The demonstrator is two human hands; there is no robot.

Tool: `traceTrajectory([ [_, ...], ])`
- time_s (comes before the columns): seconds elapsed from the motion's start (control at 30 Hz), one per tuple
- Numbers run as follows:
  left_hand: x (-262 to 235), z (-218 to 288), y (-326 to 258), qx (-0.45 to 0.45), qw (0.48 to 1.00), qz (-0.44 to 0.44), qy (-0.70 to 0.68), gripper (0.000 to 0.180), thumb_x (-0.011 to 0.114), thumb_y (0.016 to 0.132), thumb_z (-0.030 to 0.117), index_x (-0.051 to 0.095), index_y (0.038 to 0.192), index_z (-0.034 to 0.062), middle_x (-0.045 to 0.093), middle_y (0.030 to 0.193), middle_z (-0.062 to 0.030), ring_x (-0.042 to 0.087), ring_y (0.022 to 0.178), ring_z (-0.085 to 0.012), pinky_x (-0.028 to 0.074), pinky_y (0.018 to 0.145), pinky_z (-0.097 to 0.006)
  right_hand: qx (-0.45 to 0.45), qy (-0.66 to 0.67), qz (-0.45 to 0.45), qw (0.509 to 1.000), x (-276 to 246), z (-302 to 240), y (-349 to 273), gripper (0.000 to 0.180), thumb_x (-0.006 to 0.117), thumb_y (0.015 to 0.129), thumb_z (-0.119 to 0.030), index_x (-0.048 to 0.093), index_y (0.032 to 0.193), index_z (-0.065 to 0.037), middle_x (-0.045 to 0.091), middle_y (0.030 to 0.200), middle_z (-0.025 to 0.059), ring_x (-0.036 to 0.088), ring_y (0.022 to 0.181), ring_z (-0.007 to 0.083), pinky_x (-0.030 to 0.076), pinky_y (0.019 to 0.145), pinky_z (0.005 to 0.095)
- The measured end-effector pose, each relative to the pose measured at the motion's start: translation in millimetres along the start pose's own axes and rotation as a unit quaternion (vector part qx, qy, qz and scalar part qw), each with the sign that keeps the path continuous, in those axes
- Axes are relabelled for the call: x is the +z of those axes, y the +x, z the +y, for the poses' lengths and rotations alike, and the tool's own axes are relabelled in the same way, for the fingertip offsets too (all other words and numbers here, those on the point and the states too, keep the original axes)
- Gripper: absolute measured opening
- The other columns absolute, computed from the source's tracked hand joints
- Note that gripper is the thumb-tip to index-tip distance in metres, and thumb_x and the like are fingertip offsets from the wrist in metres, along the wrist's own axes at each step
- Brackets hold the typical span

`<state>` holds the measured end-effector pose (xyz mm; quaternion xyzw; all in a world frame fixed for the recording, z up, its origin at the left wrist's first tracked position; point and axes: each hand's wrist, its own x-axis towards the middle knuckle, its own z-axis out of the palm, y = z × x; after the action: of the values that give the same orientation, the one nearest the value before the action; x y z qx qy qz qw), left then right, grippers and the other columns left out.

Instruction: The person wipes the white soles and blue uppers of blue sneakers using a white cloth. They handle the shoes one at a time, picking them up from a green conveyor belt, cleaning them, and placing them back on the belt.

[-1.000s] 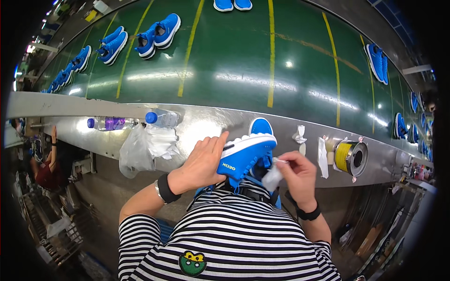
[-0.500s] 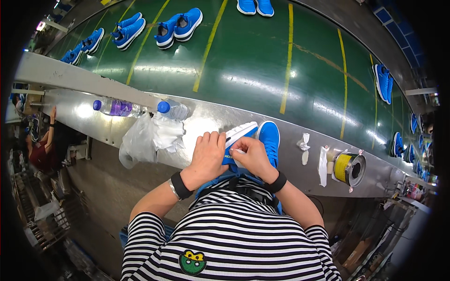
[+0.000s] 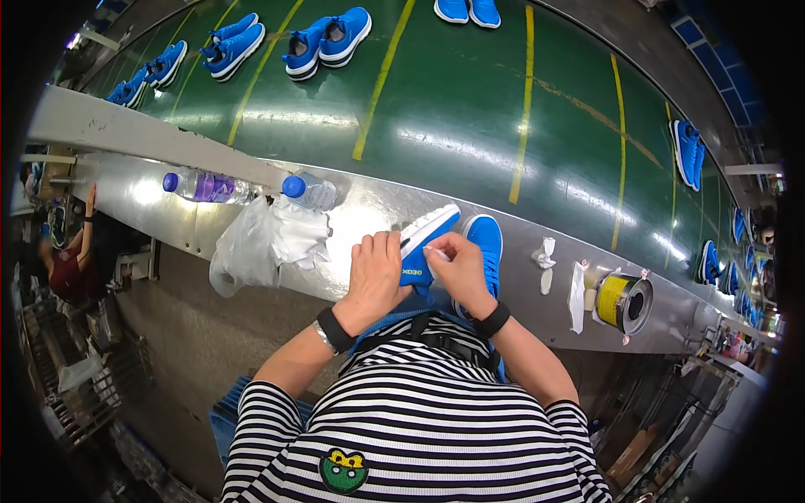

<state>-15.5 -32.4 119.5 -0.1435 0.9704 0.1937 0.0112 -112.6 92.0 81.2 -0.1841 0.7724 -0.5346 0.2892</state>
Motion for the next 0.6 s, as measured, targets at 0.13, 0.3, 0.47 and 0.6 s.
traceTrajectory([
  [0.13, 31, -9, 8, -0.069, 0.998, 0.005, 0.011, 0.083, 0.079, 0.048, 0.021, 0.038, 0.117, -0.0033, 0.045, 0.098, -0.0150, 0.044, 0.091, -0.0303, 0.035, 0.075, -0.038, 0.076, 0.229, 0.005, 0.970, -20, 8, -1, 0.008, 0.056, 0.086, -0.012, 0.054, 0.091, -0.007, 0.055, 0.075, -0.0015, 0.051, 0.064, 0.0045, 0.039, 0.052, 0.0190],
  [0.3, 59, -14, -2, -0.103, 0.993, -0.006, -0.065, 0.082, 0.079, 0.055, 0.026, 0.035, 0.119, -0.0017, 0.044, 0.104, -0.0174, 0.044, 0.097, -0.0326, 0.037, 0.081, -0.042, 0.149, 0.312, 0.005, 0.938, -38, 4, -18, 0.008, 0.052, 0.088, -0.013, 0.049, 0.092, -0.007, 0.057, 0.073, 0.0009, 0.052, 0.059, 0.0062, 0.041, 0.051, 0.0192],
  [0.47, 71, -45, -4, -0.081, 0.970, -0.046, -0.224, 0.083, 0.071, 0.067, 0.035, 0.030, 0.129, -0.0015, 0.048, 0.106, -0.0250, 0.047, 0.102, -0.0369, 0.038, 0.088, -0.040, 0.136, 0.328, 0.013, 0.935, -35, 5, -35, 0.008, 0.053, 0.086, -0.010, 0.054, 0.092, -0.004, 0.059, 0.073, 0.0018, 0.054, 0.062, 0.0061, 0.042, 0.054, 0.0193],
  [0.6, 59, -54, 4, -0.112, 0.942, -0.138, -0.285, 0.083, 0.070, 0.069, 0.037, 0.030, 0.130, -0.0027, 0.051, 0.105, -0.0229, 0.051, 0.097, -0.0340, 0.039, 0.087, -0.038, 0.122, 0.271, -0.016, 0.955, -33, 2, -42, 0.011, 0.056, 0.085, -0.007, 0.059, 0.093, -0.002, 0.060, 0.078, 0.0025, 0.055, 0.067, 0.0060, 0.043, 0.060, 0.0190],
])
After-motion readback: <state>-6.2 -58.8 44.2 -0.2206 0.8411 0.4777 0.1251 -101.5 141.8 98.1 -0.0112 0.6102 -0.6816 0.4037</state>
